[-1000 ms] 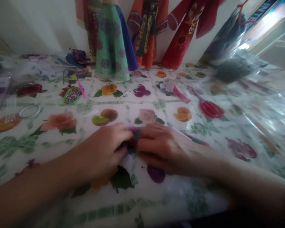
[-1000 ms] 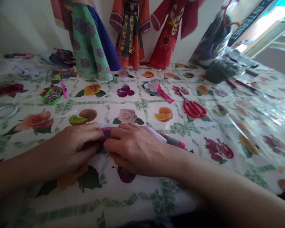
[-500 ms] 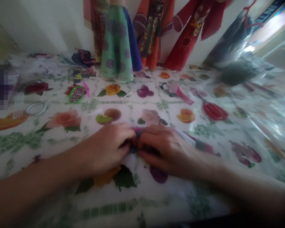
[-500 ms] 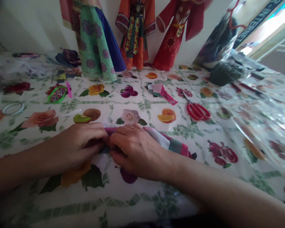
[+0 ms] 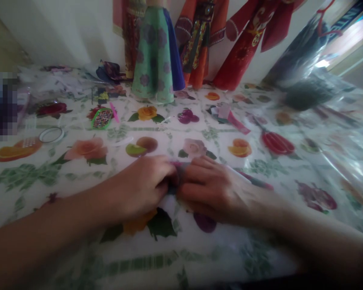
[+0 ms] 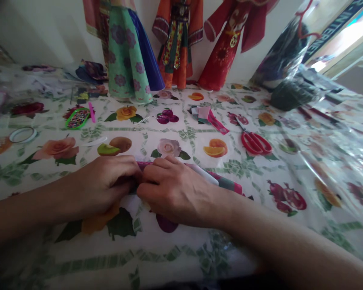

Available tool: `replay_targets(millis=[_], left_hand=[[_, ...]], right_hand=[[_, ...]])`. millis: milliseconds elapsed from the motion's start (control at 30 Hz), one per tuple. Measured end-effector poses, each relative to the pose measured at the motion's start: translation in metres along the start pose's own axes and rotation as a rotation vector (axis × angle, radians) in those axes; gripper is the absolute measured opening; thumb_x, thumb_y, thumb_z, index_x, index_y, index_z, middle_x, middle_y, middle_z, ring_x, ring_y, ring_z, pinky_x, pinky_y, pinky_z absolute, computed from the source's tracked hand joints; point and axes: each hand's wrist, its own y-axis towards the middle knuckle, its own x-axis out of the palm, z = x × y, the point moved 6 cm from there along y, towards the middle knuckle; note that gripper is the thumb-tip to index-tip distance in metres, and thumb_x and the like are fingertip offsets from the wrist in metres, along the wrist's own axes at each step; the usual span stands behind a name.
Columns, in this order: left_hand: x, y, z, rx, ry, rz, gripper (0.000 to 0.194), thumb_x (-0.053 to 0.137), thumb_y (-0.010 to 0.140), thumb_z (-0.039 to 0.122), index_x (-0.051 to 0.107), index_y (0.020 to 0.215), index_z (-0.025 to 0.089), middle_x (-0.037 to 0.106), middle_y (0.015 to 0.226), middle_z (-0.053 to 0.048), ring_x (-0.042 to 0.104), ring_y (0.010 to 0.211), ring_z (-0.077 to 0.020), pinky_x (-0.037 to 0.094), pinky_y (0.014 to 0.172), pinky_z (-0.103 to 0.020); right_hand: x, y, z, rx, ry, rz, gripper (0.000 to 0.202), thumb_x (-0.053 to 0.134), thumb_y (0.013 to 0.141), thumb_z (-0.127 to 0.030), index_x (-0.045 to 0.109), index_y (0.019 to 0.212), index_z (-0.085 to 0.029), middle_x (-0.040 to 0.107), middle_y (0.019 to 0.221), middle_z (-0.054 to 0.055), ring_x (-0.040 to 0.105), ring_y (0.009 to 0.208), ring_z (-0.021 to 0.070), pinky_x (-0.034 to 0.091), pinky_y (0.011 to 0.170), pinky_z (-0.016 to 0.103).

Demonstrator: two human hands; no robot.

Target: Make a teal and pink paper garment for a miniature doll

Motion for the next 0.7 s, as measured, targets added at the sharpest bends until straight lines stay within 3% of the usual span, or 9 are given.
replay_targets(millis=[367,700], left_hand=[[-0.008,-0.002,0.003,0.014,-0.032,-0.094,0.017,0.053,0.081,0.007,0.063,0.082,0.020,0.064,0.088,0.001,0.060,0.081,-0.0161,0.044,0.069,-0.029],[-0.007,-0.007,-0.002,-0.075,-0.051,-0.103,0.012,0.055,0.079,0.010,0.052,0.079,0.022,0.062,0.078,0.005,0.056,0.070,-0.0132,0.038,0.059,-0.028]], right_hand=[[0.002,-0.005,0.020,0.270,0.309,-0.010,0.010,0.055,0.096,-0.017,0.064,0.093,-0.017,0.060,0.092,0.005,0.056,0.084,0.0169,0.046,0.078,0.031],[0.006,-0.007,0.027,0.349,0.383,-0.012,0.004,0.060,0.093,-0.014,0.062,0.093,-0.018,0.060,0.095,0.003,0.056,0.086,0.0149,0.045,0.079,0.028]])
